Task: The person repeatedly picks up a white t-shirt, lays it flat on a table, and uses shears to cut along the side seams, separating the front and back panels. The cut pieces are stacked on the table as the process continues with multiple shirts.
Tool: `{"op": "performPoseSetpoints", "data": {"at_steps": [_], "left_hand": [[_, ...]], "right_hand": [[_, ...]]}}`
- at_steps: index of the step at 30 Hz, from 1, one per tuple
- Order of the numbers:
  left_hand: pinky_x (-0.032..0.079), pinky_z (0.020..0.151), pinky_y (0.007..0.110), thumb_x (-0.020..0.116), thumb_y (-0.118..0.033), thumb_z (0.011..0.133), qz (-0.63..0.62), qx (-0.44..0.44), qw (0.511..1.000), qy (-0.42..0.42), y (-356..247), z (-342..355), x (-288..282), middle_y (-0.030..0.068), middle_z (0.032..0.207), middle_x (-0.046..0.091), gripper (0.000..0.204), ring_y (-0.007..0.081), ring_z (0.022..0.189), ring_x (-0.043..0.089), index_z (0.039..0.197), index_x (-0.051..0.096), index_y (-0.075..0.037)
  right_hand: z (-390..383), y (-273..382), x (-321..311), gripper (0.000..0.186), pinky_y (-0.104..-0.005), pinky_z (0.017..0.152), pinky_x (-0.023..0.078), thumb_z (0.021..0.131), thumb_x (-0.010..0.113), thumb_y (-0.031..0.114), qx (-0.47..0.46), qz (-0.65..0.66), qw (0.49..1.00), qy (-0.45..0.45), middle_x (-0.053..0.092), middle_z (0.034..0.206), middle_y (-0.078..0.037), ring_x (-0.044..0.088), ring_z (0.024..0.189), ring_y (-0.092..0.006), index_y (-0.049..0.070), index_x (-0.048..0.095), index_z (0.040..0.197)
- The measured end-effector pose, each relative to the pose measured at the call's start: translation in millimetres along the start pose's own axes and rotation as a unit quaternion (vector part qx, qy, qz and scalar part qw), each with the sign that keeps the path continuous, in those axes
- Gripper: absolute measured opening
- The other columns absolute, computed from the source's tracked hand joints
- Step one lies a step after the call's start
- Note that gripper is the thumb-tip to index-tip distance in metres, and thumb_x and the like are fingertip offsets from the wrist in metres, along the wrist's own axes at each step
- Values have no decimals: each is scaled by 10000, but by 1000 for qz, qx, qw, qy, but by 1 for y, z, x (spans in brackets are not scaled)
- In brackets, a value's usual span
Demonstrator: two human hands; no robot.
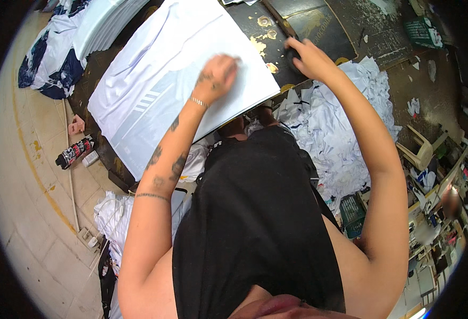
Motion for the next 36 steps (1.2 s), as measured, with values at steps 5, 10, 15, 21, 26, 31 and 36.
{"op": "performPoseSetpoints", "data": {"at_steps": [5,10,15,21,26,31,36], "left_hand": [[525,800,422,725,-114,894,-38,33,988,149,-35,-55,22,127,956,673,188,319,903,658,1073,714,-55],[524,843,432,681,-38,897,-62,32,986,153,-32,-64,28,138,975,673,249,331,914,657,1145,698,-29],[517,881,436,673,-22,870,-67,44,983,167,-40,-59,31,132,1034,672,328,330,947,650,1197,692,-33],[471,956,431,688,-44,835,-48,77,988,126,-35,-58,25,84,1142,652,393,305,1071,612,1226,699,-84],[420,1020,460,709,-112,821,-6,141,983,118,-14,-61,14,76,1236,642,419,286,1143,591,1240,710,-136],[248,1155,577,730,-330,842,56,190,973,121,-3,-71,17,43,1351,599,502,252,1242,538,1332,694,-225],[156,1173,660,723,-397,843,37,180,975,127,7,-75,23,30,1330,615,515,246,1224,563,1335,681,-253]], "right_hand": [[-108,-27,11,521,-352,730,538,926,753,171,26,309,951,-4,669,991,-127,673,885,-225,105,535,1395],[-220,-31,33,546,-291,630,486,958,769,298,264,519,789,195,619,781,-16,608,692,-116,69,550,1403],[-276,-27,54,645,-285,675,481,910,810,310,244,582,726,273,571,892,14,572,774,-109,68,538,1443],[-238,-14,95,773,-263,772,456,821,901,284,208,459,830,239,584,957,27,523,866,-94,54,520,1452],[-201,28,105,872,-315,875,507,743,952,368,211,421,874,115,706,1075,-97,649,957,-182,51,532,1439],[-207,78,121,815,-287,812,527,700,983,359,334,398,853,49,761,991,-94,678,868,-134,-32,615,1313],[-205,135,155,760,-262,714,525,685,998,322,426,467,775,-12,777,940,-77,681,796,-92,-15,656,1274]]}}
Point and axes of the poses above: each hand's wrist, its own z-axis towards the middle knuckle, its own x-axis out of the palm, y = z × x, the point moved 3 cm from there along z, towards the middle knuckle
